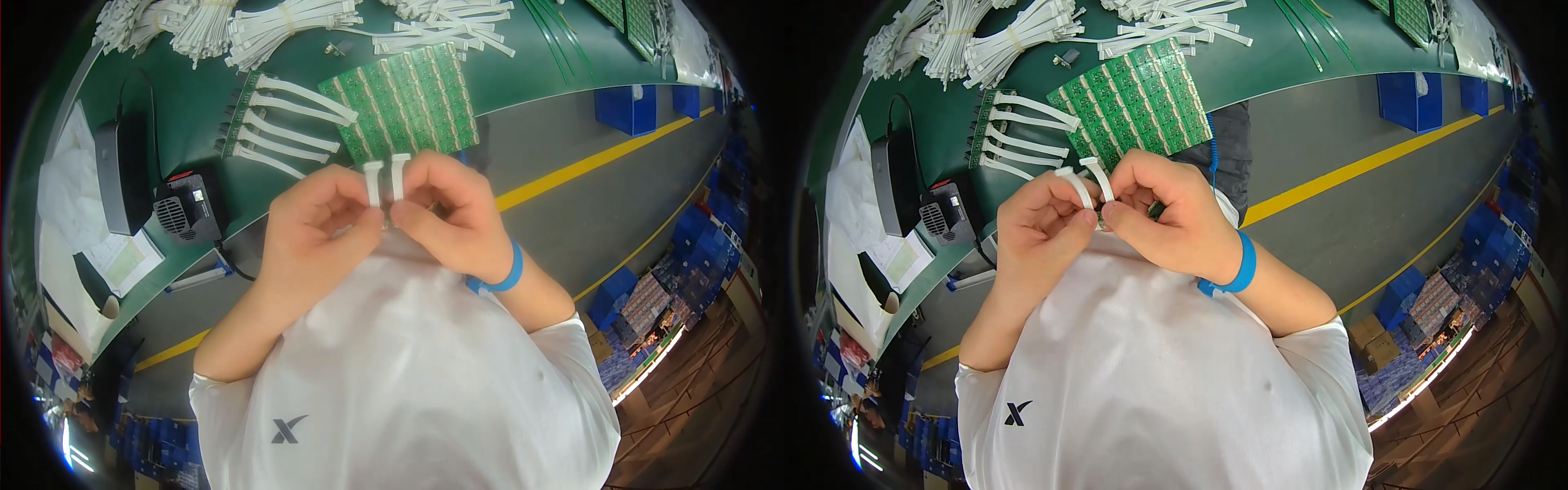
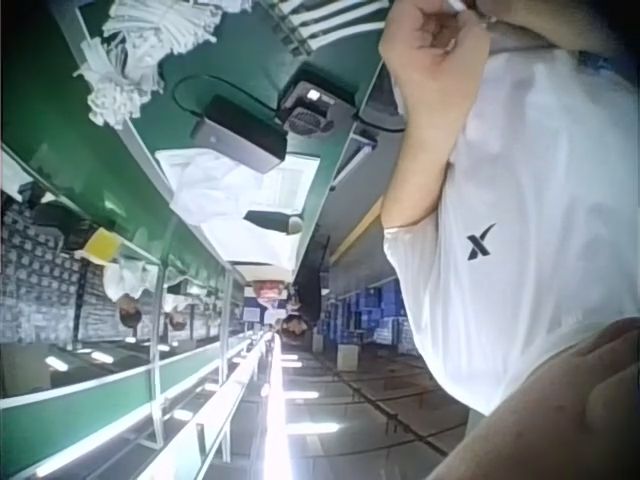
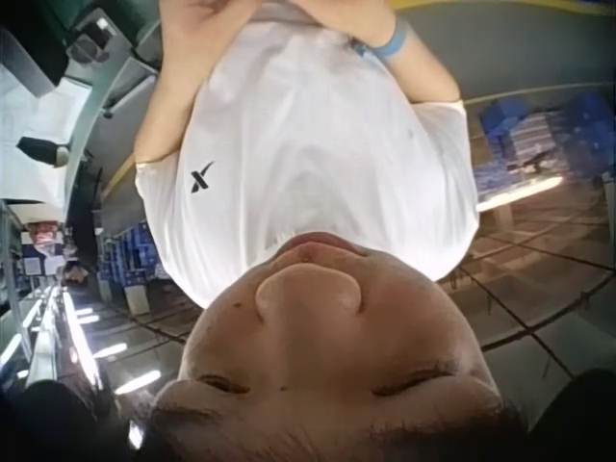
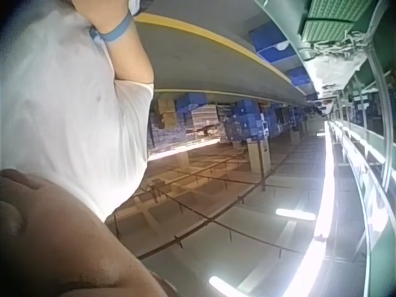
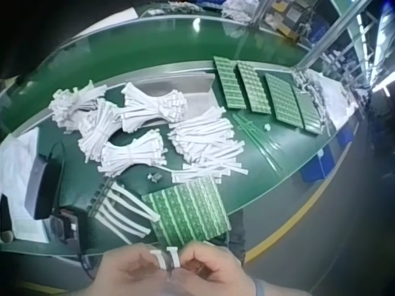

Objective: Manually attaching white plastic diffusers or connectors onto green LED circuit strips at a factory workbench.

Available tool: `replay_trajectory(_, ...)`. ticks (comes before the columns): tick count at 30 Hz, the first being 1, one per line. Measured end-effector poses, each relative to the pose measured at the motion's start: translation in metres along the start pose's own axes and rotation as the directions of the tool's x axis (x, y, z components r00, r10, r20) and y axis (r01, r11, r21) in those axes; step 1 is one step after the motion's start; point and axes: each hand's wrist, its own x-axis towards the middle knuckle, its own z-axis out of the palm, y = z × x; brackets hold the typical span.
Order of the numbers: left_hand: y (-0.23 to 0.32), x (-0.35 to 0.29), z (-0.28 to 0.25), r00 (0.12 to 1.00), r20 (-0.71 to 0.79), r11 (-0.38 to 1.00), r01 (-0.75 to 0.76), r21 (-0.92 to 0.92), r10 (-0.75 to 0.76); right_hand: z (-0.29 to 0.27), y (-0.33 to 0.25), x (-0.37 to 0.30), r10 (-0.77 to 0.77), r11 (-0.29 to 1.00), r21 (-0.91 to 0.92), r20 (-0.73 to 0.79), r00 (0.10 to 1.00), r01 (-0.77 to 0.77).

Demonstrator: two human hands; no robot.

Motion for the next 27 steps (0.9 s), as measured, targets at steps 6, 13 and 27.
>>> replay_trajectory(6,0.007,0.005,-0.005,0.986,0.076,0.985,0.156,-0.07,-0.151,-0.001,-0.005,0.0,-0.028,1.0,-0.005,0.006,1.0,0.028)
replay_trajectory(13,0.009,0.0,-0.005,0.979,0.095,0.983,0.178,0.05,-0.182,-0.011,0.001,0.004,-0.342,0.914,-0.204,0.08,0.936,0.351)
replay_trajectory(27,-0.003,-0.003,0.003,0.994,0.087,0.989,-0.071,0.132,0.06,-0.015,0.001,-0.006,-0.411,0.811,-0.369,0.193,0.891,0.454)
